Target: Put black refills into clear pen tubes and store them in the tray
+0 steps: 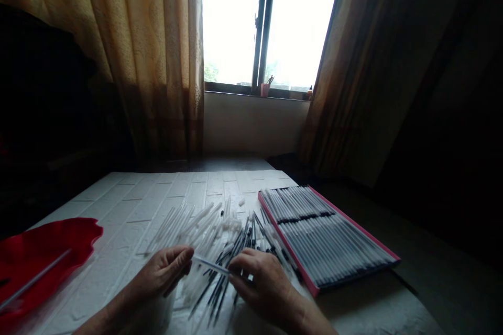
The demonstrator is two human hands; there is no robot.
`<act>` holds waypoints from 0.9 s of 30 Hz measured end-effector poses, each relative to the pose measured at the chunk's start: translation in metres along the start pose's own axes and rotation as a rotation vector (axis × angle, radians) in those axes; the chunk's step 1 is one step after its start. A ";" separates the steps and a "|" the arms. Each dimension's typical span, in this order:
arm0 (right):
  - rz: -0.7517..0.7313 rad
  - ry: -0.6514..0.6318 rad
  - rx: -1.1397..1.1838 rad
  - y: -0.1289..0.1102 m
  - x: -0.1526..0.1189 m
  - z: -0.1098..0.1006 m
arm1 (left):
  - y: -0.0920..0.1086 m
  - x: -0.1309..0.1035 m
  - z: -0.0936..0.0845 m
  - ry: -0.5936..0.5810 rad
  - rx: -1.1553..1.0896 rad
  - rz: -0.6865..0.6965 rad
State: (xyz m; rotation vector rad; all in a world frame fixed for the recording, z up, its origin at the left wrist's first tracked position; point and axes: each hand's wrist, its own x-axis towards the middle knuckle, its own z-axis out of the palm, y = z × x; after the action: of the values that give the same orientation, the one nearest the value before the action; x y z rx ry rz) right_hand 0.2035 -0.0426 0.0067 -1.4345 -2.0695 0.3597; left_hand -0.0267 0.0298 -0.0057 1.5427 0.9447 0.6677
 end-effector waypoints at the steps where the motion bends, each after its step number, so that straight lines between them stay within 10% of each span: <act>1: 0.012 -0.011 0.001 -0.001 -0.002 -0.002 | 0.000 0.000 0.000 0.005 -0.001 0.004; 11: 0.196 0.152 -0.021 0.033 -0.027 -0.048 | 0.004 -0.003 -0.001 0.018 0.043 0.055; 17: 0.650 0.384 -0.358 0.103 -0.051 -0.121 | -0.008 0.004 -0.004 0.004 0.090 0.046; 27: 1.072 0.194 -0.623 0.157 -0.086 -0.169 | -0.023 0.012 -0.010 0.005 0.221 0.095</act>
State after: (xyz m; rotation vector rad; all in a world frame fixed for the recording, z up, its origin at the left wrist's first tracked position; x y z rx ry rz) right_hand 0.4458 -0.0796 0.0299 -2.7577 -1.1093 -0.0558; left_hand -0.0338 0.0462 -0.0273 1.7903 0.9797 0.6508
